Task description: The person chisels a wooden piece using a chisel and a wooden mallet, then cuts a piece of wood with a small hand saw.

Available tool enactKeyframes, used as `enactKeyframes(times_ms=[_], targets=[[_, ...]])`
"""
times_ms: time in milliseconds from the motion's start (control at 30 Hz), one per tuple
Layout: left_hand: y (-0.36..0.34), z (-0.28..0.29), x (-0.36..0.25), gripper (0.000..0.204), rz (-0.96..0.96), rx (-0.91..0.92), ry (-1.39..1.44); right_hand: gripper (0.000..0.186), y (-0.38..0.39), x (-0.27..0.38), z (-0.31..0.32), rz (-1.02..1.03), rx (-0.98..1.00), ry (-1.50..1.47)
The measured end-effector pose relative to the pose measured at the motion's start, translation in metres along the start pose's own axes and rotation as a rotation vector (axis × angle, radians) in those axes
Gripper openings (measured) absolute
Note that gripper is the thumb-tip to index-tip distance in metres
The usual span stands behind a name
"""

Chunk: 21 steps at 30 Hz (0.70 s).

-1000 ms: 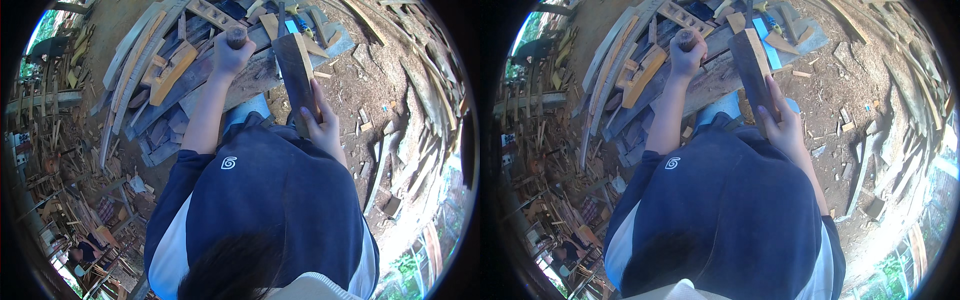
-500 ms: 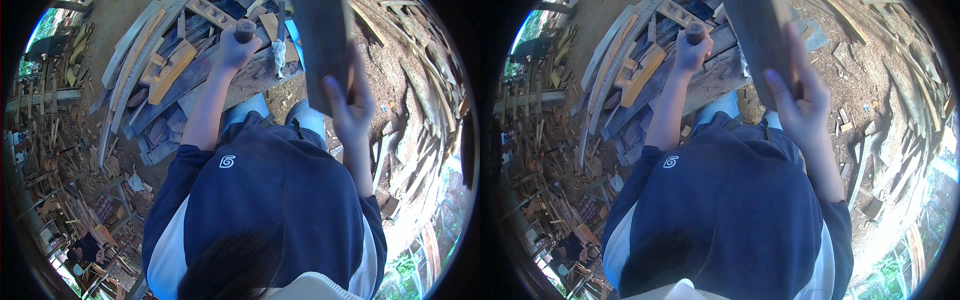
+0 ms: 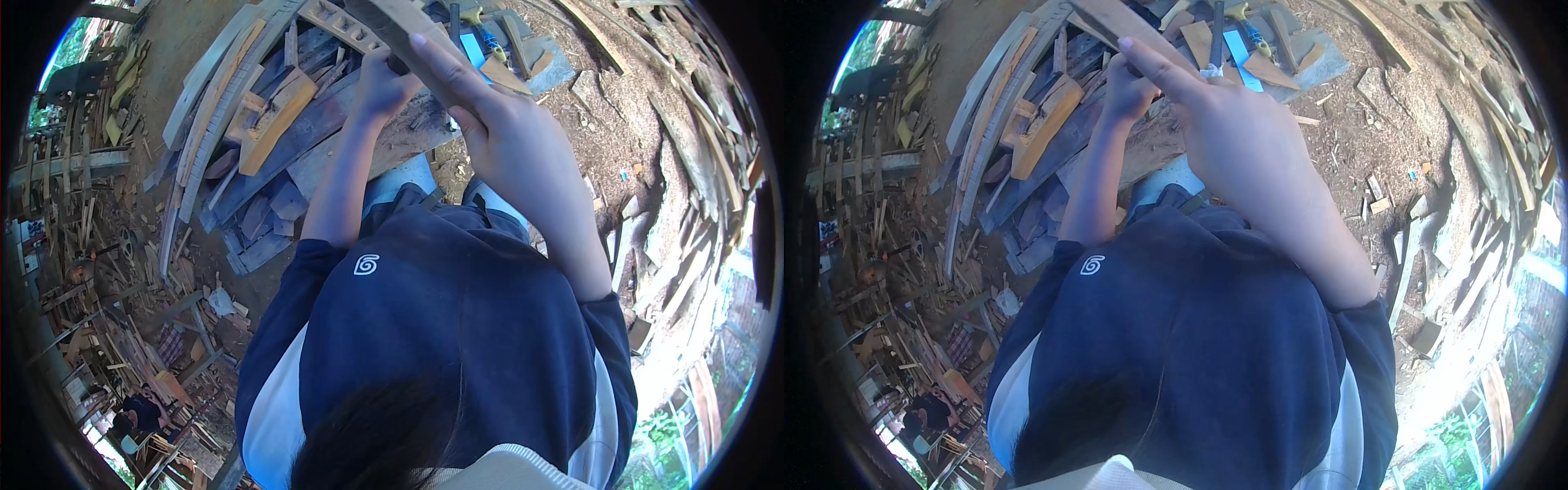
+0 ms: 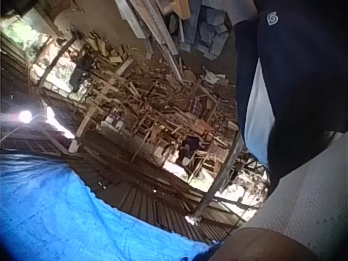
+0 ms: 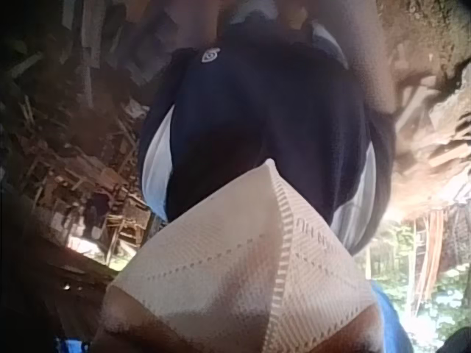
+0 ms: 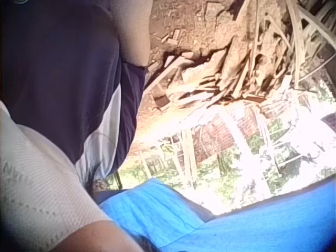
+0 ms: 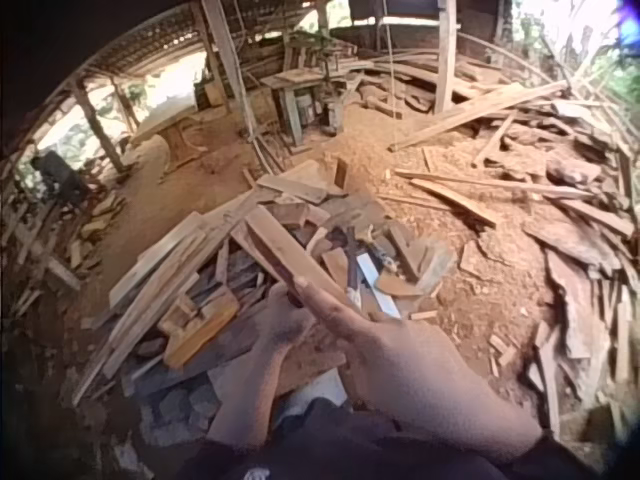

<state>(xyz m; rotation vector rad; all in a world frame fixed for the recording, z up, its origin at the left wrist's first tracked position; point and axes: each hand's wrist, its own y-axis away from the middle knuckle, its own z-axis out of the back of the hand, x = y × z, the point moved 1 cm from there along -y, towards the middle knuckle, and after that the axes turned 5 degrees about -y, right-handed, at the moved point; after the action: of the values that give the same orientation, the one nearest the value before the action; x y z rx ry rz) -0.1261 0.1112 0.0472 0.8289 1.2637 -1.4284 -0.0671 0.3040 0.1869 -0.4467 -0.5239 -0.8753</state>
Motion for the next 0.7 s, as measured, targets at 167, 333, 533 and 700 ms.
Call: enactKeyframes(times_ms=[167,333,533,700], targets=[[0.005,-0.001,0.003,0.018,-0.004,-0.026,0.231,0.070,0.012,-0.016,-0.016,-0.153,0.038,-0.333],[0.016,0.048,0.023,0.004,-0.139,-0.114,0.278,0.068,0.041,-0.049,-0.039,-0.265,-0.025,-0.687],[0.037,0.089,0.029,0.007,-0.153,-0.305,0.594,0.065,0.079,-0.086,-0.068,-0.457,-0.078,-0.615],[0.043,0.081,0.025,0.005,-0.167,-0.278,0.649,0.066,0.087,-0.086,-0.086,-0.440,-0.015,-0.609]])
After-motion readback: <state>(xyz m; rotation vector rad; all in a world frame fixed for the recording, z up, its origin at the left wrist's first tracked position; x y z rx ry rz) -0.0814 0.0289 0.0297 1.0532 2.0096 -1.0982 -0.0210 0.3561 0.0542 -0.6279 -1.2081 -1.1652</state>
